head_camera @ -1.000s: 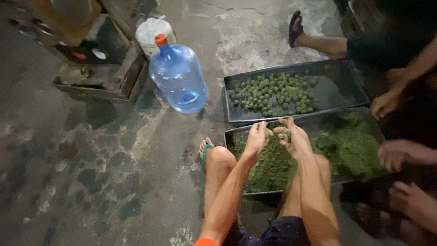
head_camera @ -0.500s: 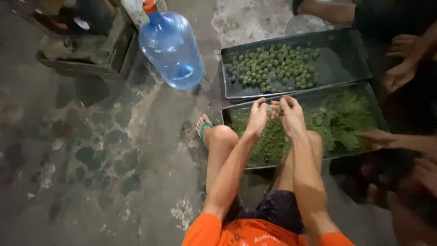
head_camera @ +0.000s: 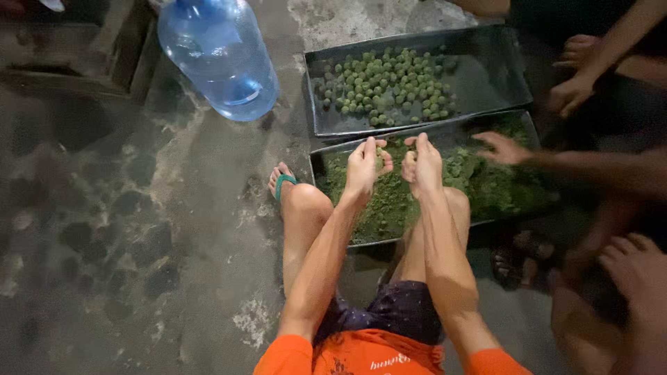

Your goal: The person uses their hands to roll green plant material into small spheres and places them into a metal tray.

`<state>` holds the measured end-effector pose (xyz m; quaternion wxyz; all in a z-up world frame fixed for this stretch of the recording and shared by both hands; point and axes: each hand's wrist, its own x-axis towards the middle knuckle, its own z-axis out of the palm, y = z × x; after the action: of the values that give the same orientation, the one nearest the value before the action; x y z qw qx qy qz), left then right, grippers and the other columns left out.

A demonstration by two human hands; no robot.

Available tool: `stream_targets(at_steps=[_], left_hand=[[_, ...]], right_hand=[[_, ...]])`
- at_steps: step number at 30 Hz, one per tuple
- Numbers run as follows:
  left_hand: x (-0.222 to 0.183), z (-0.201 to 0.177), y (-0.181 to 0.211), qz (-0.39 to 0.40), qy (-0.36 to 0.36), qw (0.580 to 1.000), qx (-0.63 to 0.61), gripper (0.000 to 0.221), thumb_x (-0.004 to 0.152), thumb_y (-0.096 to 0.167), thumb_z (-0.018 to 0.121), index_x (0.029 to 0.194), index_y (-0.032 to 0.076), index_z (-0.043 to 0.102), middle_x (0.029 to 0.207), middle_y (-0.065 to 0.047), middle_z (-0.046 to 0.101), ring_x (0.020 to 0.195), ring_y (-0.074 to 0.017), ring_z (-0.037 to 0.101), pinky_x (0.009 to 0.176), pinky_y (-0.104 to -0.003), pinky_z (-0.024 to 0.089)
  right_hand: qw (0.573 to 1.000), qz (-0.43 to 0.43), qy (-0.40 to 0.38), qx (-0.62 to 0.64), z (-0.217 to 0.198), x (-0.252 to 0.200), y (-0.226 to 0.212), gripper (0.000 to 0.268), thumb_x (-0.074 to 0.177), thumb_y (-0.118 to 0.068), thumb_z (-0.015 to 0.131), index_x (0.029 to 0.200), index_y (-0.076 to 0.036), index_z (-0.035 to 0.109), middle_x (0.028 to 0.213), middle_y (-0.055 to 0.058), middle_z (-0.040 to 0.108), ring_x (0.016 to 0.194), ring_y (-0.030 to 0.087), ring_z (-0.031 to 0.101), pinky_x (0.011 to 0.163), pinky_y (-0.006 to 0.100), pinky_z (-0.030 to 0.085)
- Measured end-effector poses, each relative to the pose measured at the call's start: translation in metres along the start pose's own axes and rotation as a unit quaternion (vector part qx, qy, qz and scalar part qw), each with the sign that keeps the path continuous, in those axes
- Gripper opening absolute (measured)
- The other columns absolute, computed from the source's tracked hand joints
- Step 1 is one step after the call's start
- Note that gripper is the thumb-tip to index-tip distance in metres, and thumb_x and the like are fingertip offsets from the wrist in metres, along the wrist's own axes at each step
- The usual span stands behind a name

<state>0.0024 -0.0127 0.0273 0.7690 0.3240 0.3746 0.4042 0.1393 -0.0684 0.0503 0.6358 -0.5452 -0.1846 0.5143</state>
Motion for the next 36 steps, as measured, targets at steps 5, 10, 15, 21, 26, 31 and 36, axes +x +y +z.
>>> stream_targets(at_steps=[5,10,15,21,26,31,36], left_hand=[[-0.006,0.009,0.005,0.001,0.013,1.000,0.018,0.050,0.108,0.049,0.045,0.103,0.003,0.063,0.071,-0.001,0.061,0.058,-0.0100,0.054,0.050,-0.027,0.041],[-0.004,0.007,0.001,-0.022,0.073,0.996,0.045,0.069,0.109,0.060,0.033,0.079,0.004,0.060,0.052,0.001,0.041,0.040,-0.0095,0.036,0.037,-0.029,0.026],[0.007,0.012,-0.007,-0.019,0.114,0.990,0.085,0.072,0.109,0.059,0.030,0.074,0.001,0.055,0.048,-0.002,0.044,0.038,-0.0145,0.043,0.039,-0.032,0.032],[0.022,0.004,-0.030,0.008,0.027,1.000,0.001,0.050,0.107,0.048,0.033,0.110,0.006,0.061,0.070,-0.003,0.062,0.059,-0.0124,0.059,0.054,-0.028,0.049],[0.020,0.007,-0.028,0.011,0.024,1.000,0.012,0.035,0.106,0.037,0.046,0.117,0.006,0.054,0.083,-0.004,0.069,0.063,-0.0121,0.060,0.057,-0.028,0.049],[0.000,0.007,-0.004,-0.008,0.008,1.000,0.011,0.044,0.109,0.043,0.044,0.111,0.004,0.065,0.074,0.001,0.059,0.055,-0.0061,0.046,0.048,-0.024,0.035],[0.003,0.006,-0.001,0.050,-0.005,0.998,0.046,0.038,0.108,0.039,0.054,0.115,0.003,0.065,0.073,0.004,0.049,0.058,-0.0039,0.038,0.048,-0.024,0.028]], right_hand=[[1.000,0.007,0.000,-0.021,0.012,0.001,0.002,0.029,0.109,-0.032,0.047,0.117,-0.006,0.056,0.076,-0.002,0.056,0.060,0.008,0.050,0.052,0.026,0.040],[0.999,0.036,0.013,-0.013,0.005,-0.005,0.001,0.033,0.111,-0.035,0.051,0.119,-0.004,0.056,0.078,0.002,0.060,0.059,0.008,0.046,0.048,0.024,0.033],[0.996,0.017,-0.058,0.063,-0.024,0.018,0.030,0.042,0.114,-0.048,0.048,0.107,-0.007,0.056,0.059,-0.003,0.038,0.042,0.007,0.031,0.036,0.024,0.024],[1.000,0.015,-0.009,-0.006,-0.025,0.032,0.044,0.034,0.108,-0.034,0.049,0.114,-0.003,0.062,0.080,0.002,0.063,0.063,0.011,0.059,0.052,0.026,0.046],[1.000,0.015,0.005,-0.015,-0.006,0.013,0.019,0.031,0.107,-0.035,0.052,0.114,-0.007,0.062,0.087,0.002,0.070,0.067,0.010,0.061,0.054,0.024,0.046],[0.998,0.053,0.013,0.007,-0.003,0.002,0.008,0.035,0.108,-0.039,0.050,0.107,-0.007,0.064,0.077,0.000,0.063,0.060,0.010,0.056,0.050,0.025,0.044],[0.998,0.052,-0.001,0.026,-0.010,0.013,0.017,0.030,0.110,-0.034,0.054,0.103,-0.007,0.065,0.071,-0.002,0.058,0.054,0.008,0.048,0.047,0.024,0.036]])
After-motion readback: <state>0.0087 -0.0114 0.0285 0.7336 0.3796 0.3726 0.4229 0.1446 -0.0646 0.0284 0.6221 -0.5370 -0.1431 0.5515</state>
